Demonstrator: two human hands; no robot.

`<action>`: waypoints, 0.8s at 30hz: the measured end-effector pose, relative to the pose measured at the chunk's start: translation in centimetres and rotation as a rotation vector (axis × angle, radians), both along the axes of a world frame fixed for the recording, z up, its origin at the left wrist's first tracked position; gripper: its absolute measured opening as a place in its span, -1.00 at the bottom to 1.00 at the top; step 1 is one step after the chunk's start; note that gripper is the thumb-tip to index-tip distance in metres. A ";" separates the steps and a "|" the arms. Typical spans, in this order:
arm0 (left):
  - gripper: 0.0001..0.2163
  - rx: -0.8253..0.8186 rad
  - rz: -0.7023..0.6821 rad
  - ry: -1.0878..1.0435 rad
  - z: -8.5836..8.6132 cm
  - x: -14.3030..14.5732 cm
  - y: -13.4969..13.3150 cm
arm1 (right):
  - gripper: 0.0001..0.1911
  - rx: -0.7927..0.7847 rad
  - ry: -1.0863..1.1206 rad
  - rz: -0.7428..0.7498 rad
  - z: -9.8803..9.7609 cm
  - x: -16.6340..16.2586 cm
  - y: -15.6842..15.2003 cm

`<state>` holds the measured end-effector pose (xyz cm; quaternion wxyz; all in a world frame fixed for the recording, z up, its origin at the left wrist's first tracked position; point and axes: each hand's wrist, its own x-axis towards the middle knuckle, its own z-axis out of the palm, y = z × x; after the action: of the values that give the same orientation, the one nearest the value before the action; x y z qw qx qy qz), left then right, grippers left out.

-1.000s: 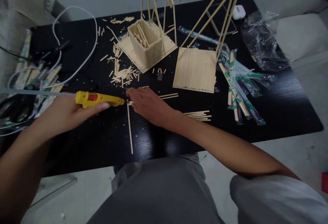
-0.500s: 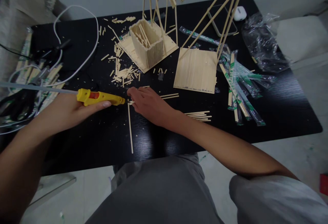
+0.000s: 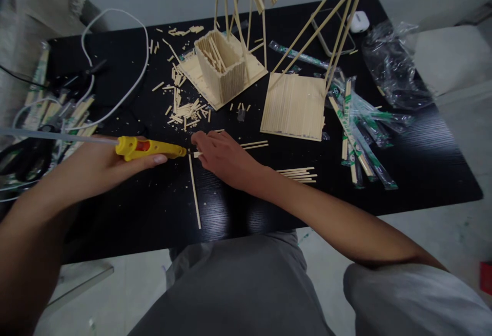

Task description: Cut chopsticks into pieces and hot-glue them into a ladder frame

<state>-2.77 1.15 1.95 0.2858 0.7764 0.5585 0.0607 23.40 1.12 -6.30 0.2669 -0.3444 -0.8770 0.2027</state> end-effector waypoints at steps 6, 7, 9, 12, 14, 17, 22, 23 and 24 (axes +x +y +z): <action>-0.68 0.056 0.030 -0.036 0.9 -0.5 -0.2 | -0.76 -0.018 0.019 -0.003 -0.2 0.0 0.0; -0.67 0.047 0.037 -0.035 1.0 -0.6 -0.3 | -0.76 -0.020 0.017 -0.004 -0.2 0.0 0.0; -0.67 0.044 0.035 -0.029 1.0 -0.6 -0.3 | -0.76 -0.021 0.011 -0.009 -0.1 0.0 0.0; -0.66 0.063 -0.012 -0.022 0.6 -0.2 -0.4 | -0.78 -0.019 0.002 -0.012 0.0 0.0 0.0; -0.66 0.080 -0.034 -0.002 0.3 0.2 -0.3 | -0.79 -0.021 -0.004 -0.009 0.1 0.0 0.0; -0.65 0.102 -0.047 0.011 0.1 0.6 -0.2 | -0.78 -0.020 -0.007 -0.011 0.1 0.0 0.0; -0.63 0.122 -0.046 0.012 0.2 0.7 -0.2 | -0.78 -0.008 -0.013 -0.015 0.1 -0.1 0.0; -0.63 0.115 -0.051 0.014 0.2 0.7 -0.2 | -0.78 -0.008 -0.014 -0.016 0.1 -0.1 0.0; -0.62 0.104 -0.059 0.021 0.2 0.7 -0.2 | -0.78 -0.007 -0.015 -0.016 0.1 -0.1 0.0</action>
<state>-2.09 0.94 2.20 0.2410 0.8067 0.5346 0.0731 23.35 1.15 -6.17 0.2609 -0.3539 -0.8754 0.2010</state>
